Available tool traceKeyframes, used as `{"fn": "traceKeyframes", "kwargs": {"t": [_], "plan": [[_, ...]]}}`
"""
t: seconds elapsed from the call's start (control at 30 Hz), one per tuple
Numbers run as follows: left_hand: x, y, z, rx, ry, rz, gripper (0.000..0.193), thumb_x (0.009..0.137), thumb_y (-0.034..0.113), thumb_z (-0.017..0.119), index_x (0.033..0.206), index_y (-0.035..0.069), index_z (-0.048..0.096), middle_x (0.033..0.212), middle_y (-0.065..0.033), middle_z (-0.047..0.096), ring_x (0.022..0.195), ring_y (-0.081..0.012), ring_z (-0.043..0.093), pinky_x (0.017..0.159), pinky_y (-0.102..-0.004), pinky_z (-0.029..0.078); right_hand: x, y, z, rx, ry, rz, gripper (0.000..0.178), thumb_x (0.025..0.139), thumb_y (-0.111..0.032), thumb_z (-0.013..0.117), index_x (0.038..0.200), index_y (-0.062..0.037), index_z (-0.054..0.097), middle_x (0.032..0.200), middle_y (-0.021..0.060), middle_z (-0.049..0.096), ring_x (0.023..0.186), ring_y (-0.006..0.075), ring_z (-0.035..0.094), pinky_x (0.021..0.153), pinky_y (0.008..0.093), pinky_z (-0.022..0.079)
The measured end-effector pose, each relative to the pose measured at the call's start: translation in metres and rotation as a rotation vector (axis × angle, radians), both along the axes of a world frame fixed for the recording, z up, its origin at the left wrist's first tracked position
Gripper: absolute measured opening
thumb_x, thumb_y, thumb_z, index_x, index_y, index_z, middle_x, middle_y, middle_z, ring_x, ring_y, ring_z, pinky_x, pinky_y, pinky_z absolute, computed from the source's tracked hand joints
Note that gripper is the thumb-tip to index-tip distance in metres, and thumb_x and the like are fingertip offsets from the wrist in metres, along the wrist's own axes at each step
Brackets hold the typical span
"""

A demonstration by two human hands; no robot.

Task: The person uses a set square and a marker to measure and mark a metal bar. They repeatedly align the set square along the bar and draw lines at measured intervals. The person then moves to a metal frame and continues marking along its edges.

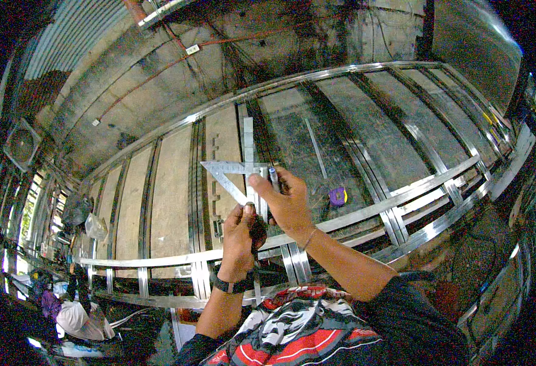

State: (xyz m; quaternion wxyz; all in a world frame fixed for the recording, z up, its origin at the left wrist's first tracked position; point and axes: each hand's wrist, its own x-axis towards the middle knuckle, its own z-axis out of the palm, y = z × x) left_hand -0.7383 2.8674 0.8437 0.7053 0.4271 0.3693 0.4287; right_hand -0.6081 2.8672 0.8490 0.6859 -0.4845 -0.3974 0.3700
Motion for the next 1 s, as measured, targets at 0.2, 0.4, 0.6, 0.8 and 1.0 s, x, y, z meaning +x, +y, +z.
{"fn": "traceKeyframes", "kwargs": {"t": [0.2,0.4,0.6,0.8,1.0], "plan": [[-0.007,-0.002,0.003,0.089,0.008,-0.041,0.023,0.107,0.027,0.047,0.101,0.007,0.057,0.081,-0.0084,0.069,0.048,-0.0044,0.043,0.042,-0.0196,0.031,0.039,0.006,-0.003,0.048,0.174,0.026,0.039,0.103,-0.035,0.05,0.119,-0.0061,0.069,0.083,-0.0033,0.062,0.074,0.0044,0.05,0.066,0.0225,0.043],[0.002,0.002,0.006,0.093,0.014,-0.09,0.024,0.107,0.028,0.046,0.103,0.007,0.057,0.08,-0.0077,0.069,0.05,-0.0039,0.045,0.043,-0.019,0.033,0.086,0.031,0.011,0.008,-0.288,0.235,0.021,0.098,-0.013,0.062,0.114,-0.0019,0.07,0.1,0.0028,0.071,0.092,0.0109,0.062,0.084,0.026,0.049],[0.0,-0.004,0.005,0.072,0.031,-0.092,0.025,0.107,0.029,0.046,0.104,0.007,0.057,0.081,-0.0059,0.069,0.052,-0.0034,0.045,0.043,-0.0185,0.033,0.078,0.04,0.03,0.045,-0.379,0.343,0.017,0.091,-0.004,0.067,0.107,-0.0018,0.072,0.101,0.0051,0.074,0.095,0.0117,0.065,0.087,0.028,0.051],[-0.002,-0.004,0.004,0.096,0.015,-0.096,0.025,0.107,0.03,0.047,0.104,0.007,0.057,0.081,-0.0053,0.069,0.051,-0.0033,0.044,0.043,-0.0185,0.034,0.084,0.046,0.026,0.111,-0.4,0.414,0.021,0.09,0.002,0.065,0.109,-0.0014,0.072,0.104,0.006,0.074,0.099,0.0122,0.065,0.091,0.0282,0.05],[-0.002,-0.005,0.003,0.076,0.025,-0.082,0.026,0.107,0.031,0.047,0.102,0.008,0.057,0.08,-0.005,0.069,0.051,-0.0031,0.043,0.043,-0.0187,0.033,0.087,0.042,0.038,0.071,-0.498,0.456,0.019,0.093,-0.002,0.064,0.11,-0.0008,0.071,0.105,0.0065,0.074,0.101,0.0118,0.065,0.094,0.0286,0.049]]}}
